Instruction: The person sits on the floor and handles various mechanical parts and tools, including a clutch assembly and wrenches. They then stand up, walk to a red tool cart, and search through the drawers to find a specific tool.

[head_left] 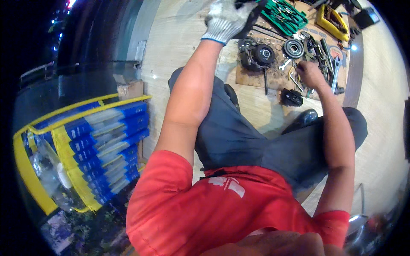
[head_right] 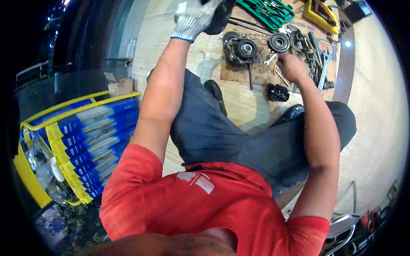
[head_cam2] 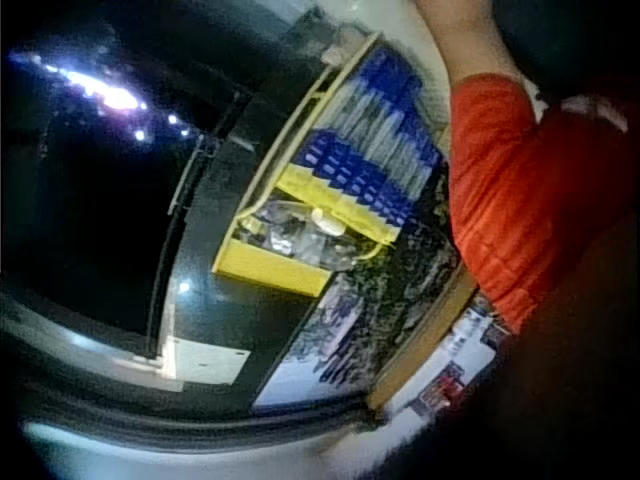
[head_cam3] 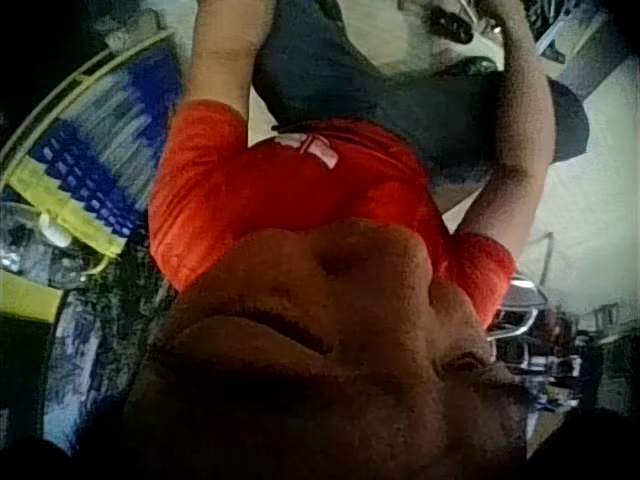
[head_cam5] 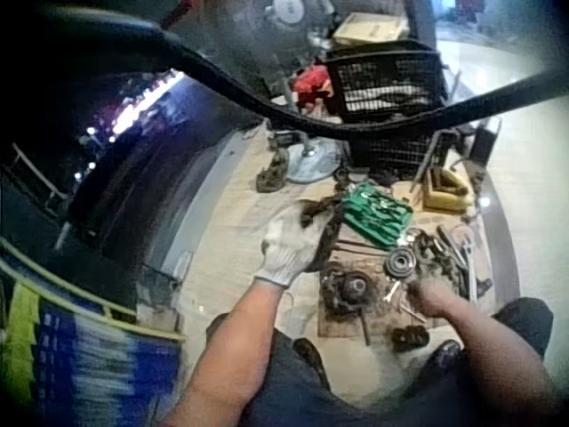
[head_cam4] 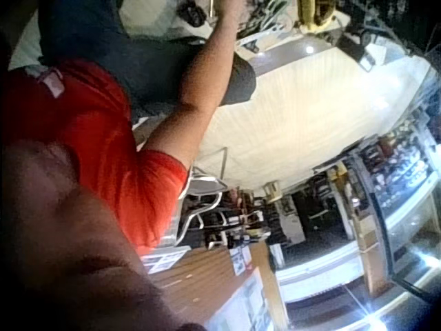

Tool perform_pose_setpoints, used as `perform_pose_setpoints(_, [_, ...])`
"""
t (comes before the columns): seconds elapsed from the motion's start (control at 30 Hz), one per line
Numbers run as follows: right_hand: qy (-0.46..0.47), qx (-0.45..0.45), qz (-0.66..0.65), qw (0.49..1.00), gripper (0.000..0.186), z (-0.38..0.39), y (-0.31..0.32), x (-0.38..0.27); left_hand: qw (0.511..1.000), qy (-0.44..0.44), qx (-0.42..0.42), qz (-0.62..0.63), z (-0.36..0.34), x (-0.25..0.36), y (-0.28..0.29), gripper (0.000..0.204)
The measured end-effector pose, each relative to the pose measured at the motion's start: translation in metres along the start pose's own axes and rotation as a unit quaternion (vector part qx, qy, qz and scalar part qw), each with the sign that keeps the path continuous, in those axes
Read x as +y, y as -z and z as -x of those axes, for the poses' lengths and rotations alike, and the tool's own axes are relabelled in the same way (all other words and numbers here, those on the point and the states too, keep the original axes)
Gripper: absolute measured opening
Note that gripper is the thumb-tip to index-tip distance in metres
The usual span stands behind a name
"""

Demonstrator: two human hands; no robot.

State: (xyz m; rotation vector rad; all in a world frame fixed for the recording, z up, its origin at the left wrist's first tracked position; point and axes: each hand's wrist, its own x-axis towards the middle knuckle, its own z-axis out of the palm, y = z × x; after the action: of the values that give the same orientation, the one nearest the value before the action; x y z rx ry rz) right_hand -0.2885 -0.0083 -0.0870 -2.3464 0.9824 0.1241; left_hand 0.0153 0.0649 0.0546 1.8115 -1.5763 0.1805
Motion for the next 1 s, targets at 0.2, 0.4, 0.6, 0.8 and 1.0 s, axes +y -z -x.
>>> perform_pose_setpoints(0.2, [0.044,-0.041,0.034,0.998,0.024,-0.036,-0.051,-0.029,0.933,-0.207,0.089,-0.281,0.008,-0.031,-0.014,0.029])
perform_pose_setpoints(0.4, [-0.026,0.043,0.06,0.997,0.03,-0.08,-0.076,-0.046,0.979,-0.086,0.169,-0.072,-0.003,-0.032,0.0,0.038])
perform_pose_setpoints(0.6, [0.007,0.007,0.112,0.994,0.041,-0.098,-0.081,-0.044,0.954,-0.142,0.176,-0.197,0.002,-0.053,0.014,0.019])
perform_pose_setpoints(0.8, [0.018,0.015,0.129,0.991,0.036,-0.117,-0.093,-0.036,0.959,-0.098,0.151,-0.218,-0.003,-0.061,0.02,0.026])
perform_pose_setpoints(1.0, [0.03,0.014,0.104,0.994,0.029,-0.122,-0.095,-0.036,0.966,-0.078,0.128,-0.211,-0.003,-0.065,0.025,0.027])
